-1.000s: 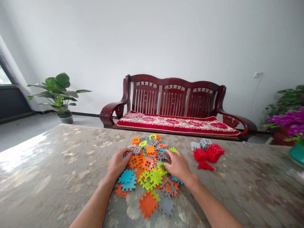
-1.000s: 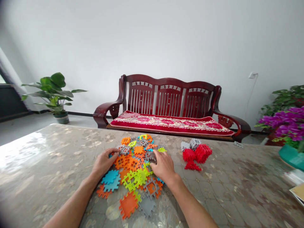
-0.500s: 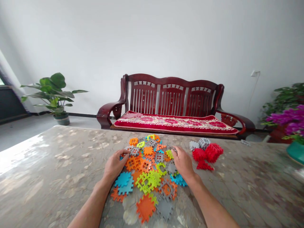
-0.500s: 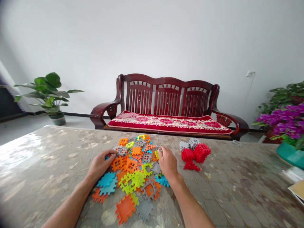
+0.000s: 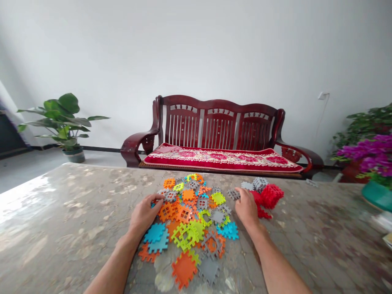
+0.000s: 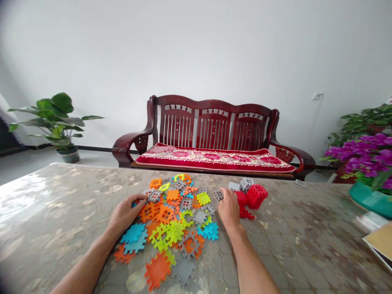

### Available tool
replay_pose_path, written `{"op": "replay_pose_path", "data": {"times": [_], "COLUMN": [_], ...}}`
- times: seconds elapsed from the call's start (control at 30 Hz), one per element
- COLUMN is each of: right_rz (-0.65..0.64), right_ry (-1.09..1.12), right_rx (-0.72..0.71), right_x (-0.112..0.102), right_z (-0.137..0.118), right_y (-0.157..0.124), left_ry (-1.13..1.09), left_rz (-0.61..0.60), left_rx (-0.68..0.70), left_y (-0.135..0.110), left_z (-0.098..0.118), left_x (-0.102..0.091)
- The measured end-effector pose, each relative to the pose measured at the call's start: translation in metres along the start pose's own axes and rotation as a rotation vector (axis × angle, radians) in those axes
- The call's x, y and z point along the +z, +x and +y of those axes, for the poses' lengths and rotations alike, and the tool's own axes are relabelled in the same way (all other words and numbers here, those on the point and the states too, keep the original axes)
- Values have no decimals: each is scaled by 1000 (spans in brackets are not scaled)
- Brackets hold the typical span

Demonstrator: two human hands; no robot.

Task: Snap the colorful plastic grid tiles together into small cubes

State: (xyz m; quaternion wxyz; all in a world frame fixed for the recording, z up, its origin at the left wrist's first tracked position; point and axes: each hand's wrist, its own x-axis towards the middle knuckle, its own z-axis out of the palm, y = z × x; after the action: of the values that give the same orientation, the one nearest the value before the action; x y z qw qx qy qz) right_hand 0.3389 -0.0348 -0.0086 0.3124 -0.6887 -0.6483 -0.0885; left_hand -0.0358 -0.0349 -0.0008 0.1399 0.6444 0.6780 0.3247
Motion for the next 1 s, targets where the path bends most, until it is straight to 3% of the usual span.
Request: {"op": "replay_pose_path", "data": {"times": [0.4,0.8,1.0], "right_rz": [-219,-214,-195], "right_ry": [-180,-154,-178], "right_rx": [-82,-81,-124], "right_x": [1,-6,4], "right_z": [-5,-12,-8], "right_y": [-3,-3,-3], "left_ry": [4,72,160], "left_rz": [-5,30,6], "left_rx": [-6,-2,10], "left_y": [1,0,-1], "left_z": [-2,-2,-1], "left_x": [1,1,-1]}}
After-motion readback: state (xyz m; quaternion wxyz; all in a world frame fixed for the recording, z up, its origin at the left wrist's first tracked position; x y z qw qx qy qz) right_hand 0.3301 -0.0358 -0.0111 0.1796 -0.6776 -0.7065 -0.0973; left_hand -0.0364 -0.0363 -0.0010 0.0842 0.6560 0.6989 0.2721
